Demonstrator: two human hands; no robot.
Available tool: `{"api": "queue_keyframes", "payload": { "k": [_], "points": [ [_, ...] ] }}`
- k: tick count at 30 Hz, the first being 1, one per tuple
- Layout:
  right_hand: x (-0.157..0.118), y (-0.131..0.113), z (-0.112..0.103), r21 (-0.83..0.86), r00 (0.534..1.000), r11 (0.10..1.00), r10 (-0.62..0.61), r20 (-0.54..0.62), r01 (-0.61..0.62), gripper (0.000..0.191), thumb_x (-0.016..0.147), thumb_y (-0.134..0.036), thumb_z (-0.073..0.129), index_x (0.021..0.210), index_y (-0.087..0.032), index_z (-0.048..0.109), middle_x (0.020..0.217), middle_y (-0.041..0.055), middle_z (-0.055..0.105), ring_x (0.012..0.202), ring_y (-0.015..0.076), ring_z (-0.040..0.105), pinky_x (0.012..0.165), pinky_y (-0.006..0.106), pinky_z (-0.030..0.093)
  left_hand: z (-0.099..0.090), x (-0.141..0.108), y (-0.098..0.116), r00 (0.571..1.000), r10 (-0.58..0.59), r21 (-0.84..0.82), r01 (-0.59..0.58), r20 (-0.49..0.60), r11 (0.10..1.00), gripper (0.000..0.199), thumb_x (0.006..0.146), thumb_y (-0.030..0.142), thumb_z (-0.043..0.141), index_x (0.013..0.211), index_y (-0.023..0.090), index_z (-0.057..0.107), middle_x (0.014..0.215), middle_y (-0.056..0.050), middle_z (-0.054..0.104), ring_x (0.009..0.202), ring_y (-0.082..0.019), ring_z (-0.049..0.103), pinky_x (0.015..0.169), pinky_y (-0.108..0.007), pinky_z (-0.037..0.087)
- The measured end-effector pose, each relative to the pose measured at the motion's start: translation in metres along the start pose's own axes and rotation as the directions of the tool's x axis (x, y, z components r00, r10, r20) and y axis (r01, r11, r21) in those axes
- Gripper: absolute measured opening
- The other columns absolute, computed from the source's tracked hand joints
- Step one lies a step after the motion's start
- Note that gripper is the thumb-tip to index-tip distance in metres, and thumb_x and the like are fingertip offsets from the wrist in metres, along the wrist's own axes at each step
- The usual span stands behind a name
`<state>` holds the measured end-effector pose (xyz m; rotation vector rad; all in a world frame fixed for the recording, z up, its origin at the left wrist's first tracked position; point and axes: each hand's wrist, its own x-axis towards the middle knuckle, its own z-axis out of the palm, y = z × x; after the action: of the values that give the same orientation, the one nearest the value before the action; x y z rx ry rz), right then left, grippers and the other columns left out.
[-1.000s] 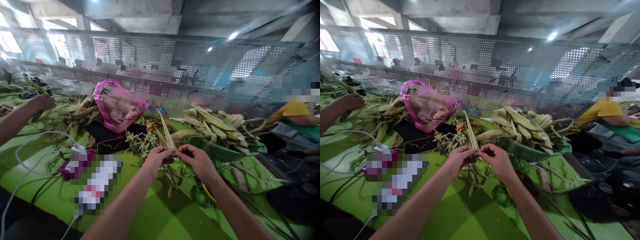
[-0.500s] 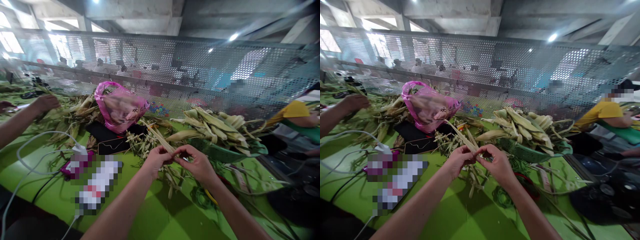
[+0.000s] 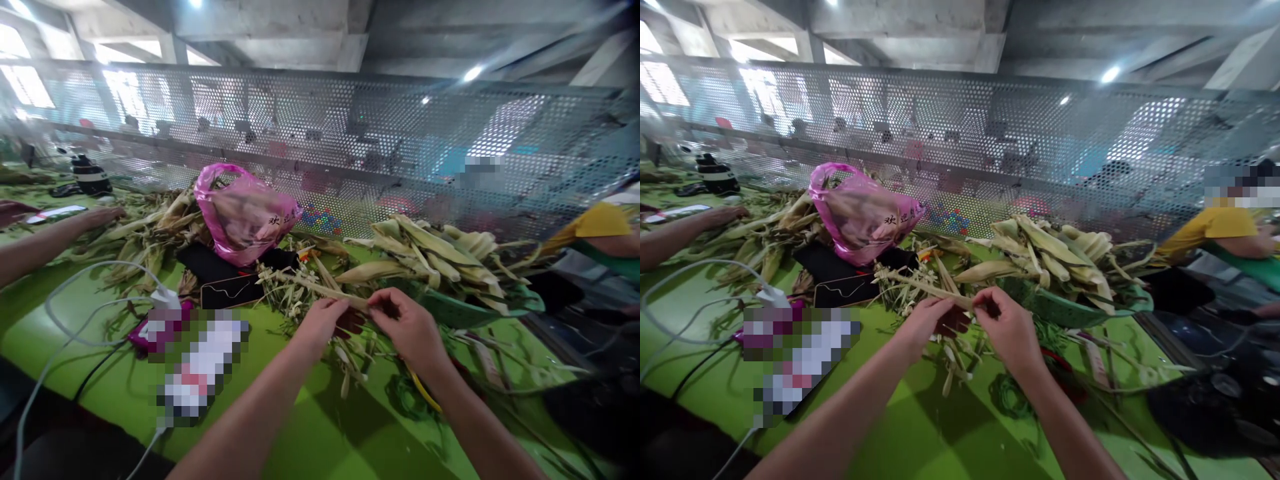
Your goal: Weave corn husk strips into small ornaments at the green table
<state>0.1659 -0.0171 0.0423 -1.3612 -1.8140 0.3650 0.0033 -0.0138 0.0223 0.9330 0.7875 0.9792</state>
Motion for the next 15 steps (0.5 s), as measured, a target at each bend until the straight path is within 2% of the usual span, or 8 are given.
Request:
{"api": "queue_keyframes", "payload": {
  "k": [2,3,5,7,9,10,12,15],
  "points": [
    [0.001,-0.001,-0.008,-0.163,0.998,0.985,-0.057,-0.04,0.05,0.007,0.078,-0.024,0.055,0.083,-0.022,0.059,0.071,0.0008,0.062,0.063,0.017,0.057,0.062,0.029,0.045,0.003,-0.001,-0.001,0.997,-0.005,0.201,-0.009,0.072,0.98,0.028,0.079,0.041,0.053,0.074,0.016,0.063,0.063,-0.004,0.064,0.051,-0.014,0.058,0.053,-0.025,0.044],
    [0.001,-0.003,-0.012,-0.241,0.994,0.967,-0.093,-0.055,0.077,0.008,0.078,-0.024,0.054,0.084,-0.023,0.06,0.073,0.0016,0.063,0.065,0.0183,0.057,0.064,0.03,0.045,0.004,-0.003,-0.001,0.991,0.026,0.302,-0.064,0.129,0.951,0.026,0.079,0.04,0.054,0.074,0.017,0.063,0.061,-0.004,0.064,0.051,-0.014,0.057,0.054,-0.026,0.044],
    [0.0,-0.007,-0.02,-0.336,0.984,0.93,-0.173,-0.049,0.147,0.009,0.077,-0.024,0.055,0.083,-0.024,0.061,0.078,0.0034,0.065,0.071,0.0219,0.059,0.067,0.033,0.045,0.008,-0.007,0.0,0.955,0.194,0.424,-0.275,0.224,0.863,0.025,0.081,0.038,0.052,0.077,0.017,0.066,0.07,-0.005,0.066,0.062,-0.017,0.06,0.061,-0.027,0.045],
    [-0.002,-0.012,-0.025,-0.31,0.978,0.93,-0.207,0.004,0.198,0.012,0.078,-0.024,0.055,0.087,-0.025,0.062,0.082,0.0043,0.066,0.075,0.0239,0.061,0.069,0.035,0.046,0.01,-0.01,0.004,0.868,0.463,0.522,-0.483,0.18,0.703,0.021,0.082,0.03,0.053,0.094,0.019,0.067,0.09,-0.007,0.067,0.082,-0.02,0.06,0.074,-0.03,0.044],
    [-0.004,-0.019,-0.027,-0.224,0.979,0.953,-0.2,0.044,0.204,0.014,0.079,-0.025,0.055,0.09,-0.025,0.062,0.084,0.0042,0.067,0.075,0.0238,0.062,0.07,0.034,0.047,0.01,-0.013,0.007,0.775,0.615,0.662,-0.538,0.146,0.522,0.024,0.079,0.026,0.058,0.101,0.019,0.065,0.101,-0.009,0.065,0.097,-0.023,0.056,0.084,-0.033,0.04],
    [-0.005,-0.023,-0.027,-0.187,0.981,0.963,-0.189,0.051,0.195,0.014,0.08,-0.025,0.055,0.091,-0.025,0.062,0.084,0.0039,0.068,0.075,0.0233,0.062,0.071,0.034,0.048,0.009,-0.013,0.008,0.749,0.646,0.712,-0.533,0.146,0.457,0.026,0.078,0.025,0.059,0.103,0.02,0.064,0.102,-0.01,0.064,0.098,-0.024,0.055,0.086,-0.034,0.038],
    [-0.007,-0.029,-0.026,-0.141,0.986,0.976,-0.159,0.05,0.164,0.012,0.08,-0.028,0.056,0.091,-0.024,0.062,0.083,0.0034,0.067,0.074,0.0223,0.063,0.072,0.033,0.049,0.007,-0.012,0.008,0.742,0.647,0.764,-0.516,0.173,0.388,0.021,0.08,0.027,0.058,0.099,0.02,0.065,0.095,-0.009,0.065,0.092,-0.024,0.055,0.083,-0.033,0.037],
    [-0.007,-0.029,-0.028,-0.087,0.997,0.993,-0.078,0.018,0.08,0.016,0.081,-0.034,0.059,0.093,-0.023,0.061,0.085,0.0033,0.067,0.076,0.0203,0.063,0.072,0.031,0.05,0.004,-0.009,0.007,0.765,0.612,0.762,-0.514,0.199,0.395,0.014,0.084,0.028,0.054,0.082,0.02,0.065,0.079,-0.006,0.063,0.076,-0.019,0.053,0.069,-0.028,0.035]
  ]
}}
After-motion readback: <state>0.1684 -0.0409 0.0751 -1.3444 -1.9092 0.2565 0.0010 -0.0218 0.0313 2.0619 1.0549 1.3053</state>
